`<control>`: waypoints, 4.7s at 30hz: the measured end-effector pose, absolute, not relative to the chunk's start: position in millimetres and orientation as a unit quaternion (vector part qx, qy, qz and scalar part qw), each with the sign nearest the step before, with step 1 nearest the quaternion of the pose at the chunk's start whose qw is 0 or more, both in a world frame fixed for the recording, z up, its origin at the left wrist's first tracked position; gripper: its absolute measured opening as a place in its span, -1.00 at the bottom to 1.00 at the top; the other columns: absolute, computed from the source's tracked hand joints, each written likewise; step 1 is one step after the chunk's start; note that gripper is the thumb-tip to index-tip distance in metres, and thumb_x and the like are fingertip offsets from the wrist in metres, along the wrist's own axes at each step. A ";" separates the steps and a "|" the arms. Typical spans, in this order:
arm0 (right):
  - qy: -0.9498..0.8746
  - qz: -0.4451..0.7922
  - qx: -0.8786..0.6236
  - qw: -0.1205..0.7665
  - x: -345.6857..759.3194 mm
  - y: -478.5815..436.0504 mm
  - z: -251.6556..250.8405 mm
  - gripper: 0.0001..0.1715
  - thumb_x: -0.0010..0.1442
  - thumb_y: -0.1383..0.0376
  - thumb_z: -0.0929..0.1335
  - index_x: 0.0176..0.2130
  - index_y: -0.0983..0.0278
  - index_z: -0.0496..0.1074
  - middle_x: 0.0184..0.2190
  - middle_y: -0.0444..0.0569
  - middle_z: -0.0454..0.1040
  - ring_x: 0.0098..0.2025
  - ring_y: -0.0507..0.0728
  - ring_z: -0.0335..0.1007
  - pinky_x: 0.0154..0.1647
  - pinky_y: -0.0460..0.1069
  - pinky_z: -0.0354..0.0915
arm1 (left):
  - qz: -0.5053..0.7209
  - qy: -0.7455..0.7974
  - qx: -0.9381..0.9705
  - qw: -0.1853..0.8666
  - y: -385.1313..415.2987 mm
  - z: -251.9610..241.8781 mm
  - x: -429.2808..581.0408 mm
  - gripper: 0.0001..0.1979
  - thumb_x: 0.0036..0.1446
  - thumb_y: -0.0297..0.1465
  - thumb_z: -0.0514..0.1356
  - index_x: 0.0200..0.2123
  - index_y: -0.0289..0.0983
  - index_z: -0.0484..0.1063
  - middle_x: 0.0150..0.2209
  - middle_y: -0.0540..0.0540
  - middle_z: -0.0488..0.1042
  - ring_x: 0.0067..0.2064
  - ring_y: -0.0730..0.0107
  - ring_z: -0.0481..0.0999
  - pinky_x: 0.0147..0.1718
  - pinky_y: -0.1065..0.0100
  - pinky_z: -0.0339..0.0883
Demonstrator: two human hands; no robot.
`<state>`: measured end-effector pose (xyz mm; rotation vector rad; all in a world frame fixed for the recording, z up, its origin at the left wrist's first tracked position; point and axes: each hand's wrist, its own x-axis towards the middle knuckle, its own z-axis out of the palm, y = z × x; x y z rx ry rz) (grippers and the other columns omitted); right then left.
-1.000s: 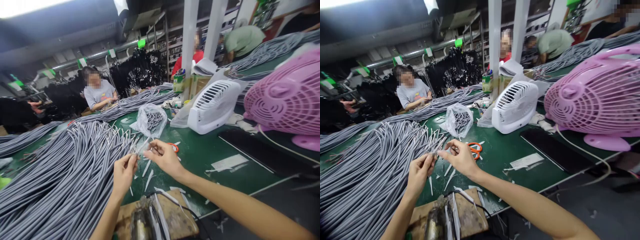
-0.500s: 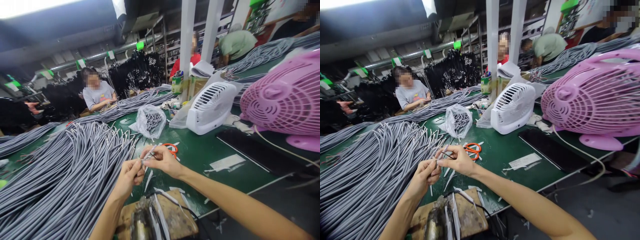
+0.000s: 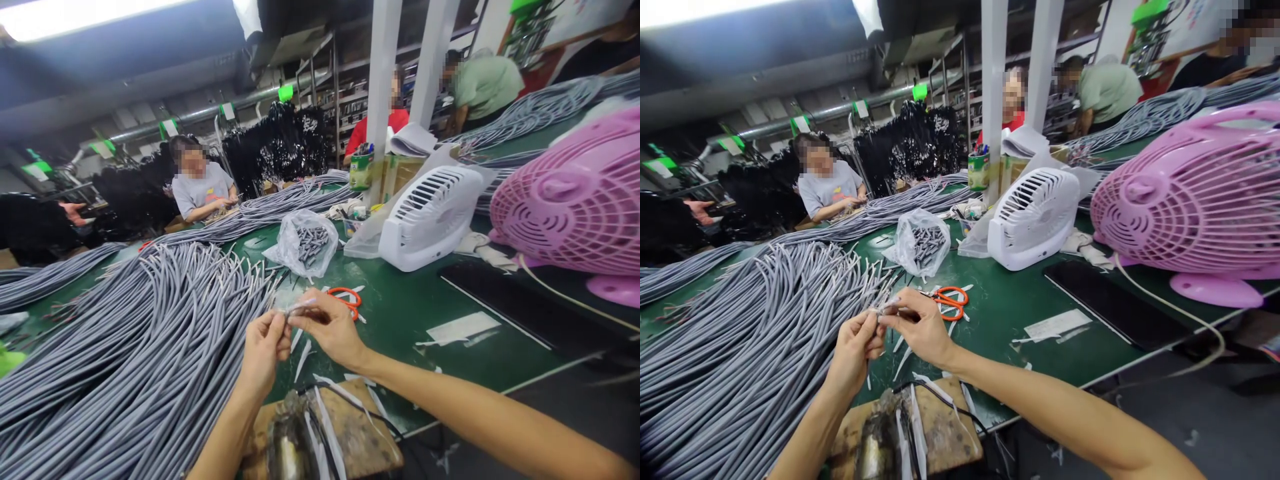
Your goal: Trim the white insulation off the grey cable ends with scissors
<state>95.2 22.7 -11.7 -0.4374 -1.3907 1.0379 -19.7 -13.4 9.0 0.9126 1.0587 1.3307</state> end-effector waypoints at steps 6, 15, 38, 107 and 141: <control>-0.634 0.473 -0.175 0.586 96.2 24.5 -9.8 -0.85 0.02 0.26 0.38 -0.47 0.29 0.36 -0.55 -0.15 0.30 -0.52 -0.03 0.21 -0.55 -0.13 0.15 | 0.579 0.414 0.377 0.592 -15.5 12.7 -22.5 -0.53 -0.32 -0.18 0.39 -0.40 -0.37 0.37 -0.67 0.14 0.21 -0.72 0.82 -0.06 -0.77 0.67 -0.23; -0.544 0.579 -0.278 0.540 91.4 28.5 -8.0 -0.75 0.00 0.14 0.32 -0.47 0.28 0.26 -0.62 -0.22 0.18 -0.61 -0.06 0.02 -0.62 -0.14 0.00 | 0.595 0.394 0.374 0.592 -14.5 12.8 -25.2 -0.55 -0.27 -0.24 0.39 -0.36 -0.26 0.24 -0.58 0.10 0.32 -0.69 0.74 0.11 -0.79 0.71 -0.20; -0.717 0.389 -0.291 0.500 106.1 35.9 -6.1 -0.68 0.12 0.21 0.23 -0.55 0.32 0.36 -0.62 -0.10 0.35 -0.56 0.00 0.17 -0.53 -0.10 0.09 | 0.553 0.447 0.377 0.593 -12.1 14.4 -24.6 -0.53 -0.31 -0.14 0.37 -0.45 -0.32 0.27 -0.68 0.18 0.16 -0.74 0.80 -0.06 -0.77 0.65 -0.28; -0.607 0.604 -0.224 0.465 117.6 42.6 7.7 -0.40 -0.19 0.20 0.49 -0.14 0.31 0.34 -0.52 -0.15 0.44 -0.44 0.05 0.41 -0.44 -0.10 0.28 | 0.438 0.468 0.473 0.604 -16.4 10.4 -25.8 -0.38 -0.23 -0.32 0.35 -0.04 -0.24 0.27 -0.69 0.23 0.05 -0.71 0.71 -0.11 -0.75 0.58 -0.28; -0.796 -0.072 -0.203 0.566 121.2 33.8 -0.9 -0.75 0.20 0.36 0.26 -0.49 0.34 0.40 -0.61 -0.07 0.42 -0.54 0.03 0.20 -0.50 -0.05 0.02 | 0.540 0.511 0.637 0.204 -19.5 9.6 -34.1 -0.76 0.00 -0.32 0.22 -0.27 -0.29 0.56 -0.61 0.05 0.21 -0.61 0.58 0.17 -0.66 0.51 0.06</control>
